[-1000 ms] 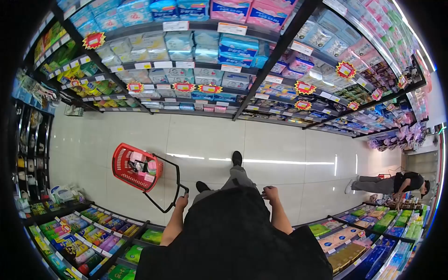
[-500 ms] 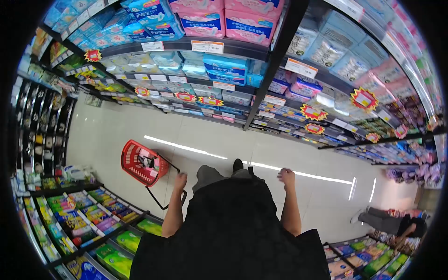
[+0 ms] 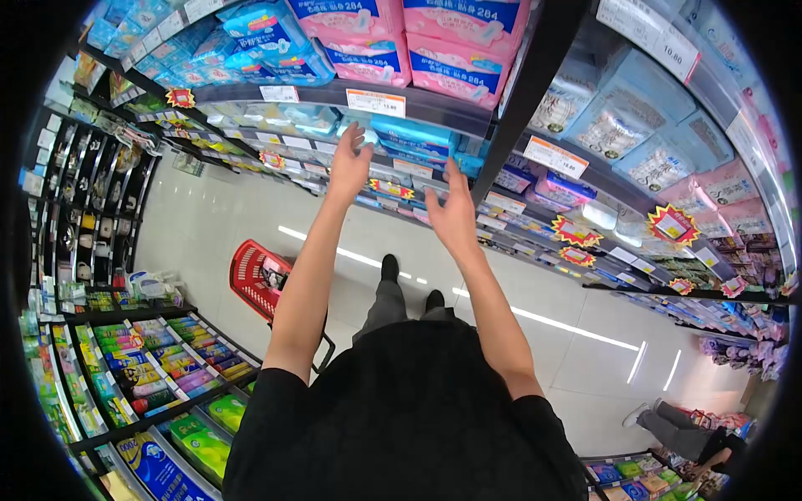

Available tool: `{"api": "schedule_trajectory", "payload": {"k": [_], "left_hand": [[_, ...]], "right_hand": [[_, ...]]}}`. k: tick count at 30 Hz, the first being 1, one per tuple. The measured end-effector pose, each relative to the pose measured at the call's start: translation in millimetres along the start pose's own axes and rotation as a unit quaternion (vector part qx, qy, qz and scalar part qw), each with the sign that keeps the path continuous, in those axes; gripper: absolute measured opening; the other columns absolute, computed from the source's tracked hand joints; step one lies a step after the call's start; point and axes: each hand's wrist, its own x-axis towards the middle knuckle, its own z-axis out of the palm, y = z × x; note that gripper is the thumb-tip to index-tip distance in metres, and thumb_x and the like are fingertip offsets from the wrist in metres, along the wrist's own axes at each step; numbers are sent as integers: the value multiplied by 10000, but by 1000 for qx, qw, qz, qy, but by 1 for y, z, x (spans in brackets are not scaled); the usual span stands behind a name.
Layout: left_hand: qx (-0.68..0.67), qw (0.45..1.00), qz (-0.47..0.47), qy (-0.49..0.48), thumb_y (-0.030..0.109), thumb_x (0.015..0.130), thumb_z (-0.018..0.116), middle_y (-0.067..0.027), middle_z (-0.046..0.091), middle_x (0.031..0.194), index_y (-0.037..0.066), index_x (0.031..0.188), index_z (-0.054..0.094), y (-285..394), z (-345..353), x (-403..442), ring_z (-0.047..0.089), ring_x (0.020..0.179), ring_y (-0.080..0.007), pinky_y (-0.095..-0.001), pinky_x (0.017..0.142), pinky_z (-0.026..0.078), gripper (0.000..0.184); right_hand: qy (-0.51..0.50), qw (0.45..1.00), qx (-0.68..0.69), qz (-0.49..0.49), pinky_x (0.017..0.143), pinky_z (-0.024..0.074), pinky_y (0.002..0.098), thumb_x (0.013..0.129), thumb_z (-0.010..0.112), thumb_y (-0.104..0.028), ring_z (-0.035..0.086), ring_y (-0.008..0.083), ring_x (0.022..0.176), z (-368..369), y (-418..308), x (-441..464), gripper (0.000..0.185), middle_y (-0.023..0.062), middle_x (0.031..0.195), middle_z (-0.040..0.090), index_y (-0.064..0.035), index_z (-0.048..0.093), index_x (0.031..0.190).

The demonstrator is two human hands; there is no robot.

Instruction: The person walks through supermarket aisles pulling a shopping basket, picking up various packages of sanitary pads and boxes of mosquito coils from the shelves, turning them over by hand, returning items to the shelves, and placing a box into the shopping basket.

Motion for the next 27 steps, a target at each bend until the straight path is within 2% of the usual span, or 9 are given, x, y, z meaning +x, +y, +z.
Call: {"api": "schedule_trajectory", "payload": {"k": [4, 7, 9, 11, 14, 21, 23, 25, 27], "left_hand": [[45, 999, -4, 10, 60, 796, 551, -187, 544, 1168, -25, 1277, 418, -13, 14, 29, 526, 1094, -278, -360, 900, 419, 506], [35, 998, -35, -39, 29, 757, 579, -188, 522, 1191, -26, 1264, 428, -7, 17, 31, 526, 1073, -284, -363, 894, 420, 531], [112, 993, -5, -35, 19, 742, 597, -175, 528, 1161, -26, 1259, 430, -5, 18, 30, 531, 1042, -283, -364, 887, 419, 545], [97, 994, 36, -21, 15, 738, 619, -158, 527, 1131, -25, 1271, 411, -5, 16, 20, 529, 1016, -256, -347, 857, 437, 574], [-27, 1000, 6, -13, -8, 743, 655, -133, 463, 1147, 4, 1263, 394, 15, -2, -17, 483, 1046, -214, -291, 741, 492, 582], [-29, 998, 14, -56, 43, 736, 710, -116, 433, 1218, 38, 1159, 405, 34, -44, -83, 449, 1112, -220, -405, 964, 369, 522], [-117, 992, 14, -54, 55, 747, 711, -122, 504, 1135, 53, 1129, 373, 41, -51, -90, 512, 1021, -186, -362, 874, 443, 511], [-185, 964, -184, -48, 62, 764, 701, -130, 565, 1025, 53, 1127, 349, 77, -58, -95, 569, 873, -150, -304, 760, 494, 506], [-201, 964, -176, 3, 88, 781, 690, -128, 598, 922, 41, 1125, 351, 79, -55, -100, 591, 760, -130, -260, 674, 506, 485]], "right_hand": [[84, 994, -65, 16, 911, 404, 420, 772, 609, -125, 461, 420, 1095, 24, 0, 31, 610, 272, 1201, 426, 108, 331, 1263], [87, 992, -64, 65, 919, 390, 418, 758, 622, -143, 462, 416, 1083, 29, 8, 45, 605, 263, 1183, 427, 105, 354, 1241], [57, 992, -96, 59, 874, 455, 389, 771, 632, -142, 497, 350, 1078, 27, 13, 51, 593, 248, 1201, 414, 107, 363, 1238], [73, 995, 20, 63, 929, 382, 394, 739, 640, -155, 466, 376, 1075, 30, 13, 46, 626, 232, 1188, 421, 105, 360, 1235], [64, 996, 30, 54, 895, 419, 365, 732, 652, -132, 462, 334, 1093, 18, -8, 20, 657, 211, 1211, 405, 77, 346, 1275], [-7, 992, 53, 112, 725, 444, 288, 761, 676, -118, 500, 194, 999, -15, -25, -35, 551, 115, 1125, 460, 7, 438, 1242], [-54, 968, 181, 166, 679, 432, 266, 767, 685, -121, 510, 162, 956, -18, -20, -42, 506, 92, 1072, 480, 10, 467, 1204], [-80, 961, 191, 182, 691, 438, 261, 769, 697, -139, 522, 161, 944, -23, -19, -44, 487, 88, 1079, 495, 2, 478, 1180], [-88, 964, 208, 142, 730, 453, 271, 769, 701, -143, 532, 181, 987, -27, -20, -42, 498, 88, 1081, 508, 13, 472, 1183]]}}
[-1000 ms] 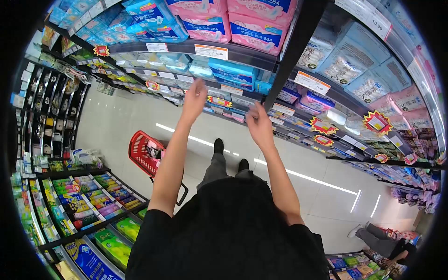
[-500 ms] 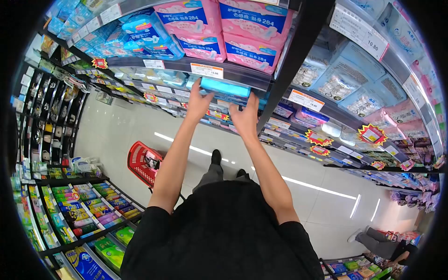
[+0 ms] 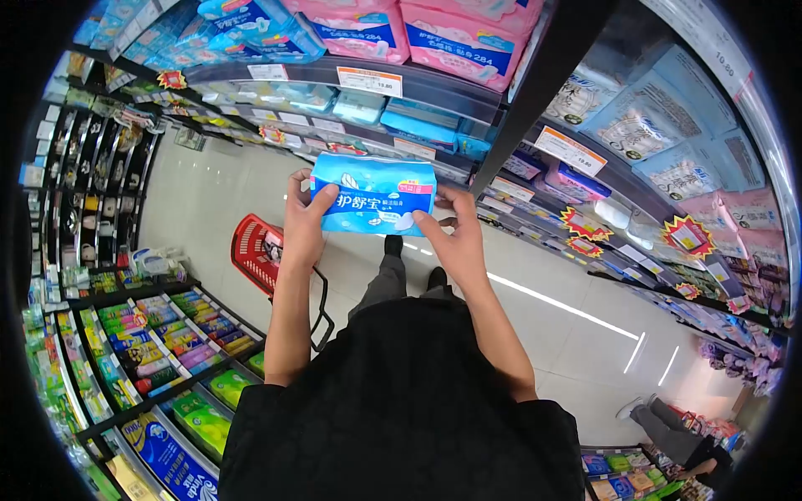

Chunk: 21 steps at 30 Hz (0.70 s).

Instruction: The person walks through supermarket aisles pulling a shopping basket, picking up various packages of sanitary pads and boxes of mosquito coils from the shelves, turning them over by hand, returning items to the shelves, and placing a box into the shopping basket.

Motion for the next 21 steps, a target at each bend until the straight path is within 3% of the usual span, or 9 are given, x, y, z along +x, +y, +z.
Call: {"api": "schedule_trajectory", "payload": {"k": [1, 5, 14, 17, 19, 21], "left_hand": [[-14, 1000, -15, 22, 104, 786, 687, -134, 597, 932, 31, 1142, 348, 5, 3, -4, 593, 774, -136, -264, 684, 504, 497], [-36, 998, -42, 40, 150, 799, 675, -149, 594, 950, -3, 1240, 325, 4, 5, -14, 601, 812, -151, -263, 718, 495, 584], [-67, 996, -60, 17, 192, 810, 668, -170, 570, 1025, -13, 1277, 332, 6, 11, -21, 587, 886, -160, -269, 769, 480, 610], [-37, 996, -72, 19, 250, 837, 637, -173, 549, 1087, 3, 1292, 334, 7, 14, -24, 540, 1001, -183, -306, 872, 427, 599], [-50, 996, -69, -22, 320, 870, 569, -172, 506, 1177, 21, 1359, 280, 7, 13, -25, 463, 1113, -200, -341, 970, 337, 641], [-51, 996, -39, -55, 332, 883, 535, -168, 478, 1226, 29, 1381, 258, 6, 13, -28, 433, 1153, -210, -344, 993, 307, 646]], "right_hand": [[-20, 998, 63, 22, 819, 452, 304, 791, 680, -137, 515, 201, 1066, -2, 2, 2, 535, 108, 1115, 518, 25, 424, 1233], [-61, 982, 161, 78, 920, 406, 326, 834, 622, -134, 503, 208, 1089, 3, -25, -1, 624, 166, 1191, 499, 38, 293, 1336], [-32, 975, 196, 103, 918, 404, 312, 819, 651, -157, 513, 200, 1071, 1, -34, -9, 672, 162, 1162, 520, 61, 286, 1340], [-22, 971, 213, 109, 914, 404, 308, 822, 654, -174, 512, 191, 1069, -5, -32, -7, 662, 158, 1155, 525, 55, 300, 1332], [-17, 968, 225, 111, 911, 403, 305, 826, 652, -182, 513, 183, 1065, -10, -28, -7, 651, 153, 1149, 530, 52, 309, 1328], [-34, 957, 259, 124, 829, 479, 320, 869, 596, -260, 569, 196, 996, -15, -24, -7, 599, 136, 1122, 553, 30, 329, 1320]]}}
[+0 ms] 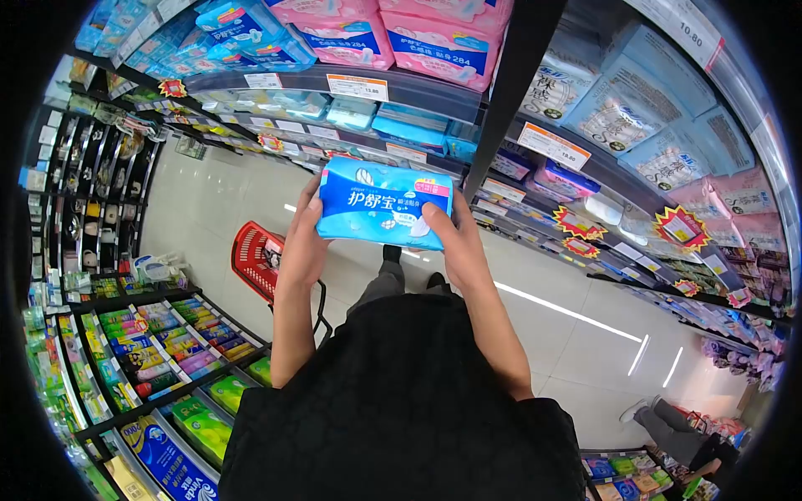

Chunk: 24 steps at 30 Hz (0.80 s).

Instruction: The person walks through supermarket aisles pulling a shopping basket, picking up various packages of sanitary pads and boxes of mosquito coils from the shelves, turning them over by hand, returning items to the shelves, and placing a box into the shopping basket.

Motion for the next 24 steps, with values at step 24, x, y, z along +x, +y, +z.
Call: {"api": "schedule_trajectory", "payload": {"k": [24], "left_hand": [[60, 997, 27, 30, 495, 815, 579, -156, 419, 1327, -14, 1368, 297, -5, -35, -23, 404, 1219, -258, -407, 1012, 306, 803]], "right_hand": [[-166, 980, -21, 107, 726, 519, 333, 861, 571, -271, 602, 231, 953, -22, 8, -6, 614, 146, 1116, 563, -14, 304, 1350]]}}
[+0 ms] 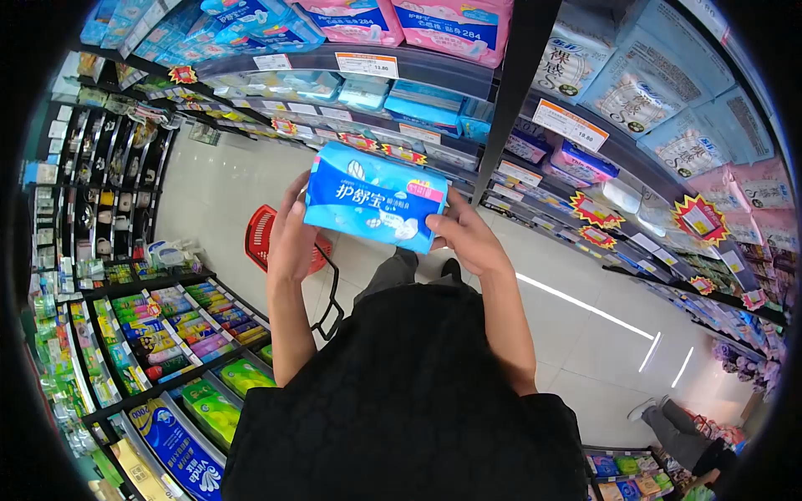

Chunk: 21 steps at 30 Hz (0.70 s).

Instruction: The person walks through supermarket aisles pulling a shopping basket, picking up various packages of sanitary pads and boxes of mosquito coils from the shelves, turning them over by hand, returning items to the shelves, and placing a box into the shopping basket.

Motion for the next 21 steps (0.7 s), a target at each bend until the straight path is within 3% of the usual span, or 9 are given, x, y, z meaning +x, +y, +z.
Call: {"api": "schedule_trajectory", "payload": {"k": [1, 2, 7, 9, 11, 13, 17, 19, 21], "left_hand": [[-34, 999, 1, 0, 493, 775, 635, -148, 429, 1316, -10, 1365, 301, -5, -5, 2, 414, 1209, -258, -417, 1010, 310, 845], [-72, 997, -1, -24, 400, 829, 612, -118, 474, 1258, -5, 1312, 374, -9, -9, 2, 447, 1170, -220, -395, 994, 335, 674], [-113, 992, -40, 28, 210, 933, 444, -82, 514, 1195, -10, 1240, 449, -24, -17, 11, 477, 1124, -179, -386, 965, 353, 378], [-177, 983, -38, -3, 241, 942, 380, -91, 508, 1221, -12, 1247, 448, -27, -23, 18, 472, 1133, -202, -402, 969, 344, 402], [-238, 969, -52, 39, 279, 946, 312, -114, 494, 1260, -17, 1253, 443, -25, -40, 19, 451, 1168, -234, -426, 982, 336, 446], [-407, 908, -63, -78, 461, 946, 300, -129, 500, 1251, -13, 1266, 424, -7, -61, 19, 451, 1168, -277, -454, 993, 336, 585], [-342, 933, -57, 96, 696, 857, 216, -185, 458, 1301, -23, 1295, 391, -6, -90, 26, 457, 1182, -332, -466, 983, 378, 860], [-361, 925, -51, 105, 754, 803, 258, -196, 446, 1312, -18, 1324, 357, -12, -114, 35, 475, 1167, -346, -469, 968, 403, 937], [-442, 897, 6, -21, 758, 793, 281, -193, 444, 1317, -7, 1346, 329, -23, -140, 39, 489, 1156, -337, -470, 964, 407, 945]], "right_hand": [[6, 998, -66, -24, 780, 500, 339, 834, 610, -202, 568, 223, 1036, 1, -1, 0, 629, 148, 1155, 543, -7, 307, 1349], [22, 998, -46, -42, 848, 462, 340, 757, 677, -94, 488, 221, 1144, 5, -2, -2, 697, 144, 1220, 493, 1, 314, 1345], [96, 936, -288, -177, 936, 421, 384, 681, 725, -64, 454, 274, 1191, 60, -15, -13, 712, 149, 1271, 465, -12, 378, 1301], [51, 786, -523, -327, 965, 405, 421, 625, 720, -25, 426, 327, 1209, 74, -14, -6, 659, 143, 1297, 450, -23, 442, 1223], [46, 767, -538, -345, 965, 406, 434, 578, 725, -6, 400, 369, 1214, 88, -5, -2, 634, 130, 1307, 446, -52, 483, 1162], [18, 685, -606, -405, 961, 411, 436, 599, 723, -3, 393, 372, 1225, 103, 4, 7, 590, 114, 1310, 450, -85, 507, 1142], [27, 604, -641, -473, 933, 401, 538, 662, 680, -29, 337, 422, 1249, 147, 34, 34, 479, 153, 1373, 364, -218, 602, 1095], [5, 594, -655, -466, 920, 388, 574, 669, 671, -41, 312, 439, 1255, 164, 48, 48, 485, 184, 1391, 312, -271, 620, 1093], [-7, 597, -658, -460, 921, 386, 579, 665, 665, -22, 305, 445, 1257, 183, 60, 61, 508, 194, 1385, 306, -277, 617, 1103]]}}
